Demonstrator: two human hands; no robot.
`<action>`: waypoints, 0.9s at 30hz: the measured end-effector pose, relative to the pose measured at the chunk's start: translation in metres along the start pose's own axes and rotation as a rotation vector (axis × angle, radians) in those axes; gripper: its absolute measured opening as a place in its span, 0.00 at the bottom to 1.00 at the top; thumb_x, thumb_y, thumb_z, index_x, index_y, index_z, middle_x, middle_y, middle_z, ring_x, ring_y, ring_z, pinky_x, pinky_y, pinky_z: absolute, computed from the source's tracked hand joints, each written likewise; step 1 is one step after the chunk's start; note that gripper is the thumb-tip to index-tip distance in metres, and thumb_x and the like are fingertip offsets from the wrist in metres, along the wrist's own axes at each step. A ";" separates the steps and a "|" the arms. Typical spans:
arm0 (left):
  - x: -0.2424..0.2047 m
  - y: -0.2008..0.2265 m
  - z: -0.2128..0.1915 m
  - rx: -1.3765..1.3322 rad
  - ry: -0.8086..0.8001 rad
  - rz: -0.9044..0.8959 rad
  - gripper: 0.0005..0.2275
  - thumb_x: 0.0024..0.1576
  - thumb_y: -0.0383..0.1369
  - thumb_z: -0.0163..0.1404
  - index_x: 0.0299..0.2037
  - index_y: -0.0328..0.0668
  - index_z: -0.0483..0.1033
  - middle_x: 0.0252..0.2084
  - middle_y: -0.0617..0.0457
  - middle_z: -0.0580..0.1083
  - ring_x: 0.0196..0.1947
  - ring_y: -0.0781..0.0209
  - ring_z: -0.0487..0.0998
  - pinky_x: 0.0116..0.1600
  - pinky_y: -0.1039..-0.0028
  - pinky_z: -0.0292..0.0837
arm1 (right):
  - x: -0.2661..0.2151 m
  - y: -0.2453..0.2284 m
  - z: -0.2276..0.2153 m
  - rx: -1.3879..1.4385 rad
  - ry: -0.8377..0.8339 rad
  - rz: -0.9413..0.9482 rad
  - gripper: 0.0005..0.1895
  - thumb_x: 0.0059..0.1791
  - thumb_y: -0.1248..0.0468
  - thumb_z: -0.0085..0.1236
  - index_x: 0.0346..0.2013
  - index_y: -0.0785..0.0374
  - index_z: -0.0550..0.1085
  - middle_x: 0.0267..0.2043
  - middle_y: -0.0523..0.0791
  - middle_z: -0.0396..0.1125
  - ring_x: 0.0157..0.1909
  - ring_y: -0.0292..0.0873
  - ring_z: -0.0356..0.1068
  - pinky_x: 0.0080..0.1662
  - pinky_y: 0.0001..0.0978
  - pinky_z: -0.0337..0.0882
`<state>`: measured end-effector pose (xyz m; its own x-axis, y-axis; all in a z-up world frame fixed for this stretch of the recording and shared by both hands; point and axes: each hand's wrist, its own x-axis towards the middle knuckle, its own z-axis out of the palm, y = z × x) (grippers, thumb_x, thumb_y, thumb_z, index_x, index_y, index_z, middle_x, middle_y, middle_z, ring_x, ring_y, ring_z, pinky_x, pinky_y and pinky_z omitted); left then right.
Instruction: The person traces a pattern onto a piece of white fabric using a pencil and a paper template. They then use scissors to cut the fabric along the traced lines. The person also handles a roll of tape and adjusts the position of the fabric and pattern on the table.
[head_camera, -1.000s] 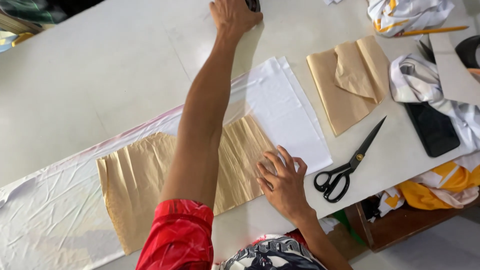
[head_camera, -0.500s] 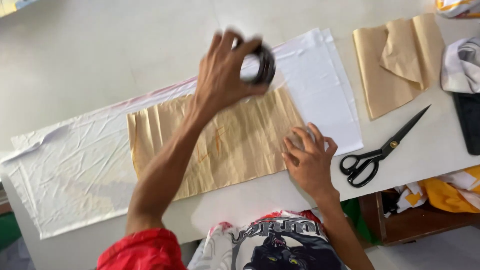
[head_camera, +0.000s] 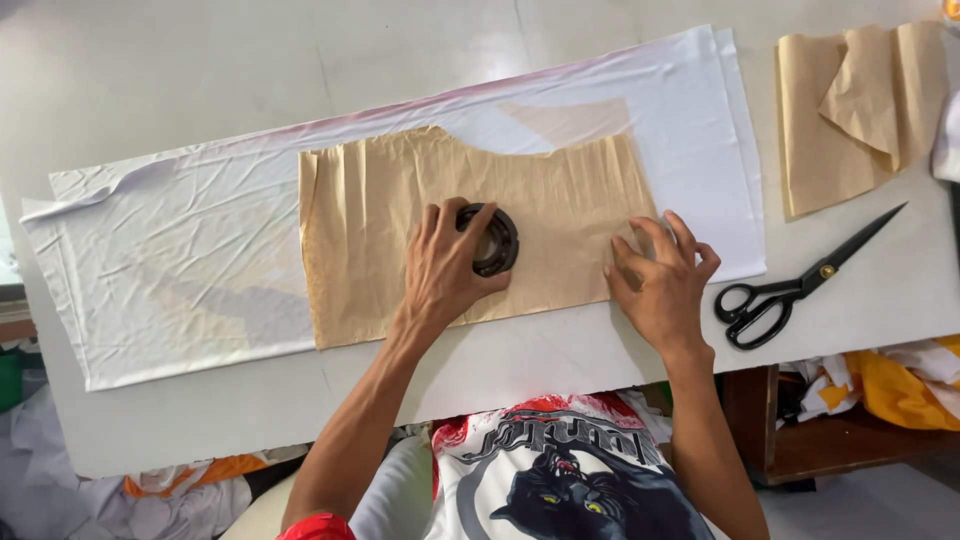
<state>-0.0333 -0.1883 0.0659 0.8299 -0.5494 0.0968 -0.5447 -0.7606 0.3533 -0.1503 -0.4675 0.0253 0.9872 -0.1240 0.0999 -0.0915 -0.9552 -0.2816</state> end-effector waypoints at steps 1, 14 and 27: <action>-0.002 -0.003 0.001 0.006 0.019 -0.020 0.39 0.36 0.52 0.68 0.60 0.48 0.74 0.52 0.44 0.67 0.49 0.45 0.69 0.53 0.58 0.72 | 0.000 0.000 0.001 0.009 -0.001 -0.002 0.17 0.47 0.54 0.65 0.51 0.45 0.81 0.65 0.37 0.64 0.76 0.51 0.51 0.60 0.58 0.48; -0.010 -0.019 -0.003 -0.038 0.077 -0.026 0.41 0.37 0.56 0.70 0.60 0.44 0.75 0.51 0.42 0.65 0.47 0.43 0.68 0.49 0.58 0.68 | 0.000 0.001 0.001 -0.003 0.017 -0.014 0.18 0.45 0.56 0.69 0.50 0.44 0.82 0.65 0.38 0.65 0.76 0.52 0.52 0.59 0.58 0.49; -0.031 -0.037 -0.007 0.042 -0.062 -0.115 0.51 0.45 0.66 0.68 0.75 0.57 0.55 0.72 0.44 0.56 0.66 0.44 0.60 0.63 0.55 0.56 | -0.003 0.008 0.003 0.061 0.101 -0.159 0.15 0.46 0.55 0.72 0.47 0.48 0.84 0.66 0.41 0.71 0.75 0.54 0.57 0.59 0.52 0.47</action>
<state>-0.0380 -0.1407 0.0564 0.8788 -0.4771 -0.0003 -0.4521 -0.8329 0.3191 -0.1534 -0.4742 0.0199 0.9701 -0.0024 0.2425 0.0756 -0.9471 -0.3118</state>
